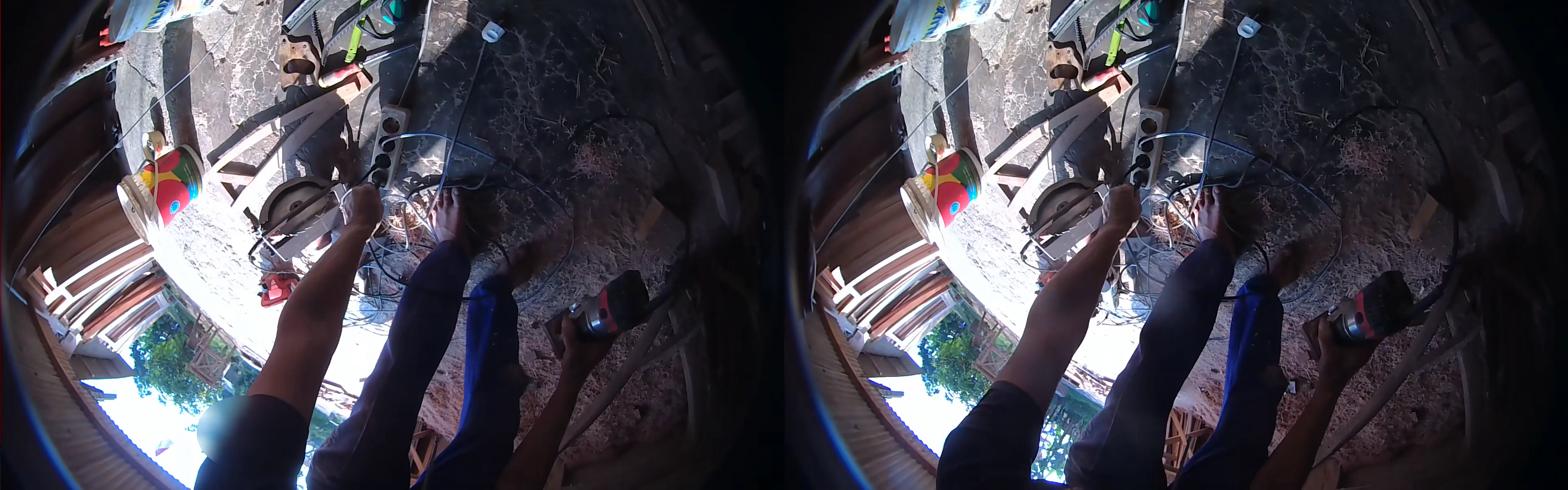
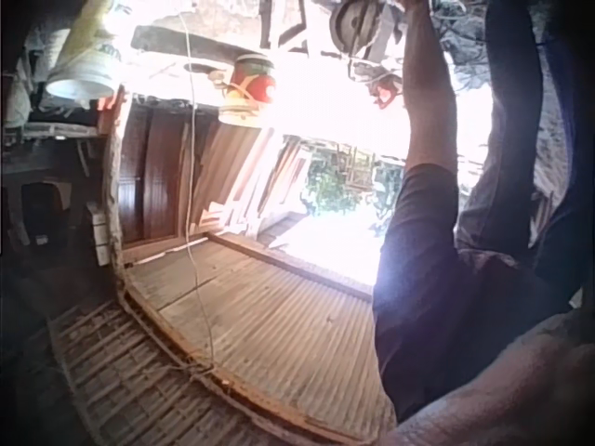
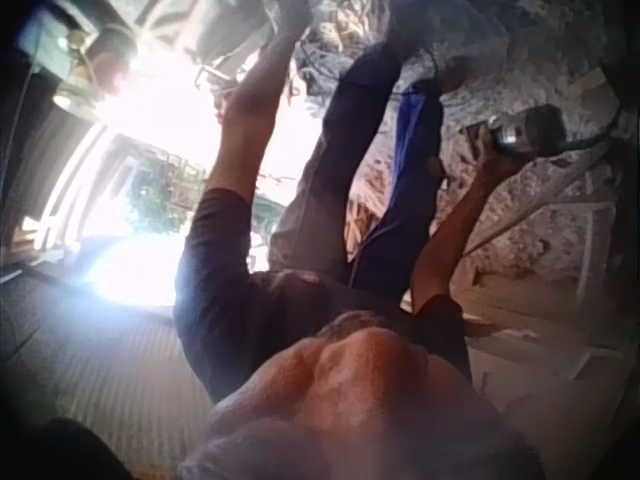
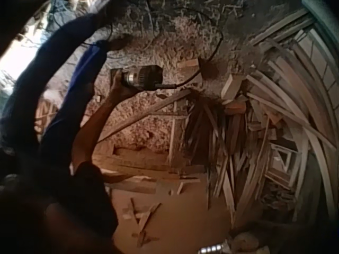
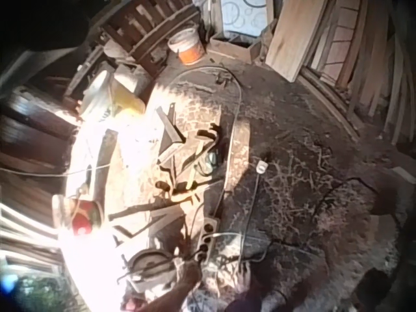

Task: The person uses a router to shape the inner edge of a wooden door frame, marks points with a pencil, and works on a small metal component on the ground with tools.

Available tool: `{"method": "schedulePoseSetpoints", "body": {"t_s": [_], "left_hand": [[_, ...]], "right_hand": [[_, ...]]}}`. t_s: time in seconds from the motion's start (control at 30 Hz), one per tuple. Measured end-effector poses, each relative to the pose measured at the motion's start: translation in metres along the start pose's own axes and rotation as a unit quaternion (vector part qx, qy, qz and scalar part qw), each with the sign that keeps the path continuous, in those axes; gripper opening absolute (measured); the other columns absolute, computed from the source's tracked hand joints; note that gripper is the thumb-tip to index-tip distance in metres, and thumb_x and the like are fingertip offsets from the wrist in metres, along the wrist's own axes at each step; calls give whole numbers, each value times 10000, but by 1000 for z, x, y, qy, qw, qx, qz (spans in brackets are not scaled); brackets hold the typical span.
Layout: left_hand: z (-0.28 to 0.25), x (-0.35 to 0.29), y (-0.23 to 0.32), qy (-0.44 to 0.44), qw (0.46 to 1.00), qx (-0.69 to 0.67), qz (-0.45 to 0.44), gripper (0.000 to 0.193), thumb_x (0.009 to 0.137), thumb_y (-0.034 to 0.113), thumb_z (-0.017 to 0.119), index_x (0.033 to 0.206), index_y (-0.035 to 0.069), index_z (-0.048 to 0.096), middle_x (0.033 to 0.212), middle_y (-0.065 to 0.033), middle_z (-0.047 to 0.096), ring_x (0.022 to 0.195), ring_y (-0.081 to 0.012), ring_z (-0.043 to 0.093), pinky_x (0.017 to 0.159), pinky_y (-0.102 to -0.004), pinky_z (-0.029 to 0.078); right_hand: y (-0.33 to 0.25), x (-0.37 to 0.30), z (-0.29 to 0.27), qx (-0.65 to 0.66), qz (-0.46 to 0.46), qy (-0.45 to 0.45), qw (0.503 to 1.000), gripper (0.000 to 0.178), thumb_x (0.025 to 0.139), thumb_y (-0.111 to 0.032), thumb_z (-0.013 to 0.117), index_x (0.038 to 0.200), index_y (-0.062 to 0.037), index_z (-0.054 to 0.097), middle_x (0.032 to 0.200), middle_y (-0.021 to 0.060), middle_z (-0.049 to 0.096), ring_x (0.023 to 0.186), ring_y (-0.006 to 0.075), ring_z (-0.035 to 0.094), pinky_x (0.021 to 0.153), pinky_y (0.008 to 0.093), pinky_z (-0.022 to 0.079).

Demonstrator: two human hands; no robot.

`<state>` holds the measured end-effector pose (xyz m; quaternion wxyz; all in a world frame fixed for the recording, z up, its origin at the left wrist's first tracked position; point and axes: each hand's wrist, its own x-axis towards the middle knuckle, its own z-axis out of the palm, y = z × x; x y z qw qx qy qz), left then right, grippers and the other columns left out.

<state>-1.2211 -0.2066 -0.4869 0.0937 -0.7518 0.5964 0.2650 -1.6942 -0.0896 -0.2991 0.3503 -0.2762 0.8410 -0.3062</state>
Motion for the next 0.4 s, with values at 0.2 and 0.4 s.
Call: {"method": "schedulePoseSetpoints", "body": {"t_s": [0.2, 0.4], "left_hand": [[7, 6, 1, -21, 997, 70, 21, 117, 772, 68, 631, 706, -12, 685, 726, -260, 661, 703, -423, 678, 636, -507, 546], [15, 11, -4, -61, 991, 110, 43, 102, 771, 71, 646, 724, 1, 703, 759, -265, 673, 734, -404, 702, 631, -494, 561]], "right_hand": [[8, 5, -16, -37, 0, -3, 999, 1021, 640, -136, 881, 1451, 17, 281, 1338, 149, 477, 1163, 242, 547, 989, 367, 484], [6, 26, -28, -142, 12, -20, 990, 954, 687, -147, 856, 1434, 22, 286, 1336, 186, 468, 1212, 256, 520, 1015, 379, 467]]}}
